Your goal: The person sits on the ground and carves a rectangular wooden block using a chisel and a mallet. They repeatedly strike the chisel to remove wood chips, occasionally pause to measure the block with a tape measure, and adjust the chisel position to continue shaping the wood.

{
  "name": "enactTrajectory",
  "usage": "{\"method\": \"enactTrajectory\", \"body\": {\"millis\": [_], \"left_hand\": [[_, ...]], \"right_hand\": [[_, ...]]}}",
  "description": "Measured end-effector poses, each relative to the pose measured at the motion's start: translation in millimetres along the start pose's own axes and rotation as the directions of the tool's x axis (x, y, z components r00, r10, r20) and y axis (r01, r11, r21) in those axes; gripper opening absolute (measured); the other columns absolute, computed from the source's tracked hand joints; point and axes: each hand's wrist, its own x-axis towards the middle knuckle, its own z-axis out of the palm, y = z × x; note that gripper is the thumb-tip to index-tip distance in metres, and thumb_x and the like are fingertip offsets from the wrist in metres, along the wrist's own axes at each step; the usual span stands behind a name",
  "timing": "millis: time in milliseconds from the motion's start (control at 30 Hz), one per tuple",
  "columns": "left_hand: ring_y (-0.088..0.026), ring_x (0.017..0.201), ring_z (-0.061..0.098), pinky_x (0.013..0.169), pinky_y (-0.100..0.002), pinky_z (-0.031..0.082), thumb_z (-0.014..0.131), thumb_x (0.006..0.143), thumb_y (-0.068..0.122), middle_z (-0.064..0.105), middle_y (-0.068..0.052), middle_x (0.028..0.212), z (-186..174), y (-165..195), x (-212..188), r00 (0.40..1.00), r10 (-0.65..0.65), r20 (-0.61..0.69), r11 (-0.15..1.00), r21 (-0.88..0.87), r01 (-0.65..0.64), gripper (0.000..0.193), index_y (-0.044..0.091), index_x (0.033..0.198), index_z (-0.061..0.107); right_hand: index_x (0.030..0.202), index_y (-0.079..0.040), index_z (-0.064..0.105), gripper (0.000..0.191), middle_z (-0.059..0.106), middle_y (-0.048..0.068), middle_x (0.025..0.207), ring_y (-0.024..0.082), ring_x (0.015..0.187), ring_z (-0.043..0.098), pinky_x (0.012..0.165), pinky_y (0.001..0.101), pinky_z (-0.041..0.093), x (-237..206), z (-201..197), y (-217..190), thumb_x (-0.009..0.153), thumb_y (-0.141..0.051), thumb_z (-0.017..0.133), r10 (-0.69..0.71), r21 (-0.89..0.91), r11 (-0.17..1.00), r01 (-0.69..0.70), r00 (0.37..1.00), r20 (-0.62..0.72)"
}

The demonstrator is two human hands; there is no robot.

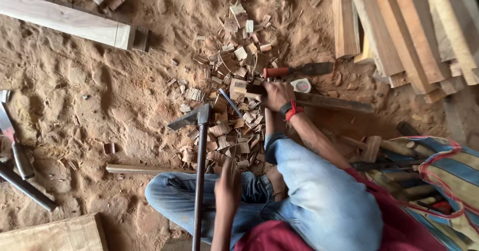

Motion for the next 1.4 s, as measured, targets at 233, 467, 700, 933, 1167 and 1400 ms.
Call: {"method": "enactTrajectory", "body": {"millis": [233,467,700,933,1167,1400], "left_hand": [[-0.025,0.048,0.064,0.043,-0.037,0.052,0.061,0.104,0.01,0.069,-0.017,0.065,28,5,56,0.998,0.025,0.05,0.995,0.094,-0.029,0.052,0.009,0.154,0.045],[-0.01,0.041,0.048,0.033,-0.022,0.039,0.06,0.1,0.003,0.064,-0.008,0.063,64,20,165,0.979,0.201,-0.02,0.98,-0.003,-0.201,0.055,0.0,0.152,0.042],[-0.014,0.073,0.071,0.059,-0.028,0.057,0.062,0.103,0.006,0.072,-0.017,0.109,13,-21,-3,0.938,0.316,-0.14,0.949,0.051,-0.312,0.059,0.007,0.159,0.043],[-0.007,0.044,0.048,0.034,-0.019,0.041,0.058,0.105,0.006,0.066,-0.008,0.073,71,32,194,0.956,0.284,-0.081,0.949,0.167,-0.268,0.053,0.009,0.155,0.043],[-0.03,0.066,0.07,0.054,-0.038,0.058,0.059,0.1,0.007,0.073,-0.022,0.121,20,-3,43,0.992,0.128,-0.008,0.985,-0.112,-0.128,0.06,0.008,0.156,0.038],[-0.025,0.058,0.067,0.049,-0.037,0.055,0.062,0.098,0.005,0.075,-0.017,0.085,33,0,86,0.994,0.106,-0.011,0.993,-0.041,-0.107,0.059,0.008,0.154,0.043]], "right_hand": [[0.099,-0.014,0.071,0.025,0.071,0.014,0.08,0.031,0.068,0.069,0.059,0.045,0.056,-8,-5,-8,0.081,-0.03,0.072,-0.082,0.014,0.996,0.088,0.967,-0.243],[0.109,-0.01,0.075,0.03,0.071,0.016,0.068,0.029,0.052,0.066,0.047,0.0417,0.054,-6,-11,-7,0.083,-0.023,0.07,-0.055,-0.038,0.998,0.052,0.995,-0.081],[0.112,-0.007,0.074,0.025,0.073,0.013,0.079,0.023,0.056,0.068,0.048,0.0373,0.054,-4,6,-5,0.094,-0.002,0.056,-0.023,-0.004,1.0,0.023,0.988,-0.152],[0.086,-0.017,0.073,0.014,0.071,0.014,0.073,0.036,0.067,0.07,0.059,0.0522,0.054,-10,-21,-20,0.082,-0.031,0.072,0.011,-0.074,0.997,-0.018,0.996,-0.084],[0.091,-0.008,0.071,0.015,0.07,0.015,0.074,0.034,0.065,0.07,0.057,0.0477,0.055,-8,-6,-7,0.08,-0.017,0.065,-0.089,0.011,0.996,0.093,0.977,-0.194],[0.096,-0.01,0.072,0.014,0.071,0.016,0.082,0.033,0.069,0.07,0.061,0.0457,0.055,-7,1,-10,0.101,-0.015,0.06,0.061,0.077,0.996,-0.048,0.983,-0.172]]}}
